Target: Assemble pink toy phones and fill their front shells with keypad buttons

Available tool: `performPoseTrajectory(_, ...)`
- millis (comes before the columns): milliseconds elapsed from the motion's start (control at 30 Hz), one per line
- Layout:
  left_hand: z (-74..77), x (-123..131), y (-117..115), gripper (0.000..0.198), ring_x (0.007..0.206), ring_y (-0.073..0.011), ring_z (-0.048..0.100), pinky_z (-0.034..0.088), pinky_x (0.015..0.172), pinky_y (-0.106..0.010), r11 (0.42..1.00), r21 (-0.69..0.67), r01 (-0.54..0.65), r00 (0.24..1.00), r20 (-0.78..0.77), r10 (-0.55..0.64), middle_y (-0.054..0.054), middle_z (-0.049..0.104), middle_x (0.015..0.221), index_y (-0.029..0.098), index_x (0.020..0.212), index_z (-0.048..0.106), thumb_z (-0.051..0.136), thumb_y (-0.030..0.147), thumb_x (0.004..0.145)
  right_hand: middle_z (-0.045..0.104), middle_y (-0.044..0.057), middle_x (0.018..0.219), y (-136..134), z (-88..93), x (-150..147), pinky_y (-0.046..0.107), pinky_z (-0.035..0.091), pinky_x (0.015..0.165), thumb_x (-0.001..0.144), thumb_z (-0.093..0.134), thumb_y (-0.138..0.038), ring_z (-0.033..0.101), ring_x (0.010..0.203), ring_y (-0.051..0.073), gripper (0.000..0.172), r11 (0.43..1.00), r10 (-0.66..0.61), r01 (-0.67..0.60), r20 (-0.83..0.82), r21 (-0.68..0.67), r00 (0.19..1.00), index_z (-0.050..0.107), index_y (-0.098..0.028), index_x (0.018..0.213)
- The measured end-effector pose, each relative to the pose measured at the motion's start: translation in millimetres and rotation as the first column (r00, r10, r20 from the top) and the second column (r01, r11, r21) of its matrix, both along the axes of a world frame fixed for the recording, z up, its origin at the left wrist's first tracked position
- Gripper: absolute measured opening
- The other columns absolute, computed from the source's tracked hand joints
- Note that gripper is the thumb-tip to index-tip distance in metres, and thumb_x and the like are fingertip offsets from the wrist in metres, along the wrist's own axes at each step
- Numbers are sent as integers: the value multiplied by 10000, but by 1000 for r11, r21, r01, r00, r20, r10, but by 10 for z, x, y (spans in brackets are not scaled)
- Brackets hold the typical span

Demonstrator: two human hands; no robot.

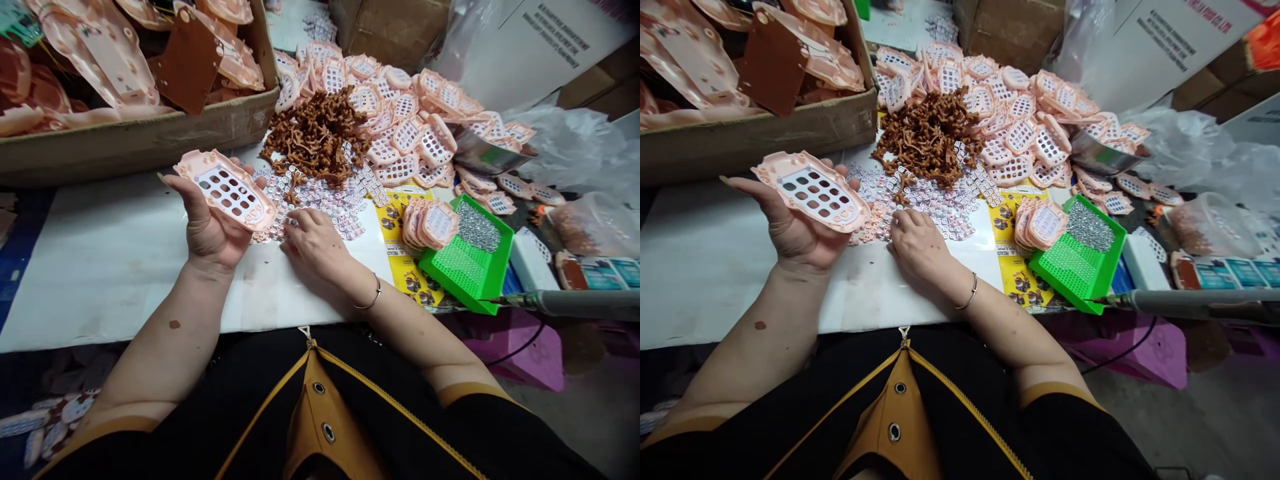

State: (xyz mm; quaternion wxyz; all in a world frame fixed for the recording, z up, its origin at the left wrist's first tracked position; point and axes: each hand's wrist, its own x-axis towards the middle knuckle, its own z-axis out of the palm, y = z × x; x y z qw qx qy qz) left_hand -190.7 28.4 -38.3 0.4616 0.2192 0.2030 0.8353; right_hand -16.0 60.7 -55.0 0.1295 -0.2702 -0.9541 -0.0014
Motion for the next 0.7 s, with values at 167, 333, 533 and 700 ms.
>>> performPoseTrajectory(167, -14, -2, 6, 633, 980, -209, 656, 553, 955, -400, 1000, 1, -18, 999, -27, 18, -41, 685, 997, 188, 1048, 635, 715, 731, 732, 709, 154, 1180, 30, -71, 48, 423, 455, 943, 1023, 434, -211, 593, 1085, 258, 288, 996, 5, 5, -116, 92, 993, 704, -128, 1082)
performPoseTrajectory(333, -66, 11, 30, 645, 987, -209, 658, 521, 1006, -408, 999, -37, -26, 996, -88, 23, -37, 690, 995, 213, 1037, 662, 701, 768, 709, 734, 101, 1020, 257, -61, 148, 388, 510, 855, 1018, 459, -338, 648, 945, 208, 286, 977, -190, 97, -574, -188, 797, 693, -183, 1072)
performPoseTrajectory(533, -84, 50, -9, 624, 1075, -250, 665, 529, 993, -398, 996, -92, 2, 976, -216, -22, -62, 712, 1002, 221, 998, 694, 612, 794, 766, 653, -26, 780, 415, 33, 225, 257, 507, 599, 793, 731, -540, 572, 603, 84, 361, 603, -653, -185, -613, -776, 445, 706, -218, 953)
performPoseTrajectory(700, -25, 78, -42, 567, 1071, -252, 672, 560, 936, -390, 989, -146, 31, 974, -218, -62, -41, 709, 1010, 270, 992, 703, 695, 764, 715, 574, -65, 669, 352, 93, 325, 224, 445, 517, 732, 758, -532, 499, 525, 61, 375, 481, -712, -241, -536, -843, 454, 730, -205, 915)
